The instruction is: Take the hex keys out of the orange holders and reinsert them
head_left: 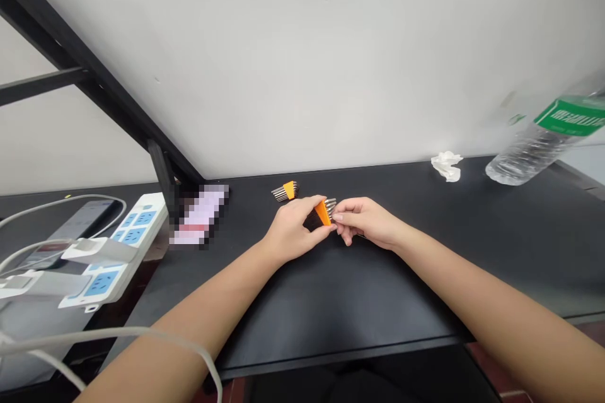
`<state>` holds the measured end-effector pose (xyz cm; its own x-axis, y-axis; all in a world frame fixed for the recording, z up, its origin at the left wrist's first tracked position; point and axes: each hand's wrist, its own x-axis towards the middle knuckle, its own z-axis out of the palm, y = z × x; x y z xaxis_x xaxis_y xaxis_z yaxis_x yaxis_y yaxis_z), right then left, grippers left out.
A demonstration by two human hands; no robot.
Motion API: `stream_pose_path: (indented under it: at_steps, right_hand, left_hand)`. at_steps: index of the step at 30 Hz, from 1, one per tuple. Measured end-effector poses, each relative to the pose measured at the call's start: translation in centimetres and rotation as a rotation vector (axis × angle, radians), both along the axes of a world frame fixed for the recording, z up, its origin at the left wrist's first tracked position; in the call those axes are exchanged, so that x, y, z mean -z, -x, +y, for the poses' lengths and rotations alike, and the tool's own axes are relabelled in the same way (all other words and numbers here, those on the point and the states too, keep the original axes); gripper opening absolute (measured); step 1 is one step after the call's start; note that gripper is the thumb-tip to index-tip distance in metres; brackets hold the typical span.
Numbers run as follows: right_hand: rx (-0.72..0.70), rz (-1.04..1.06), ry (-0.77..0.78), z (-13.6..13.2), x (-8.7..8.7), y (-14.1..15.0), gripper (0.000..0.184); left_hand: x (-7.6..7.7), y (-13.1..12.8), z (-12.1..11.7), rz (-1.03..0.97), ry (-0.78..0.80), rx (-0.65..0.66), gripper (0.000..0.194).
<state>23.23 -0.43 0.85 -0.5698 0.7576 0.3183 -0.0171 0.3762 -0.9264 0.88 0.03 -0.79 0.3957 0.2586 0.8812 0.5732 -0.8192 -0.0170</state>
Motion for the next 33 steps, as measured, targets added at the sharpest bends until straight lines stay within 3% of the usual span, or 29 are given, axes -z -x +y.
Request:
stream_pose_path:
  at_steps: [4,9,12,15,18,25,27,29,33]
  right_hand:
    - [0.098,-0.144,-0.108,-0.2,-0.5,-0.5,0.021]
    - [0.403,-0.678,-0.752,-1.7,-1.8,-2.9,0.005]
    - [0.426,-1.018,-0.802,-2.7,-1.7,-3.4,0.004]
    - [0.488,-1.171,-0.844,-3.1,-0.9,-2.7,0.009]
    - [0.501,-1.115,-0.86,-3.2,-0.7,-1.8,0.011]
    - [0.421,-0.613,-0.792,-2.8,-1.1,-1.4,0.013]
    - [0.389,-0.503,-0.78,-2.5,-0.8,-1.4,0.024]
    - [0.379,-0.447,-0.798,-2.2,-0.5,-1.3,0.032]
    - [0.403,-0.408,-0.861,-1.8,-0.2,-1.0,0.031]
  left_hand:
    - [0.1,0.1,0.2,-0.005,0.021,-0.005,0.048]
    - [0.0,0.2,0.3,-0.046,0.063,-0.052,0.049]
    - [-0.2,0.1,0.4,-0.053,0.107,-0.083,0.047]
    - [-0.3,0.1,0.6,-0.051,0.137,-0.098,0.046]
    - [-0.3,0.2,0.6,-0.045,0.142,-0.105,0.046]
    - [-0.3,0.1,0.6,-0.039,0.118,-0.101,0.047]
    - [-0.4,0.1,0.6,-0.032,0.121,-0.097,0.046]
    - [-0.4,0.1,0.6,-0.027,0.13,-0.093,0.045]
    - [-0.4,0.1,0.5,-0.034,0.135,-0.094,0.045]
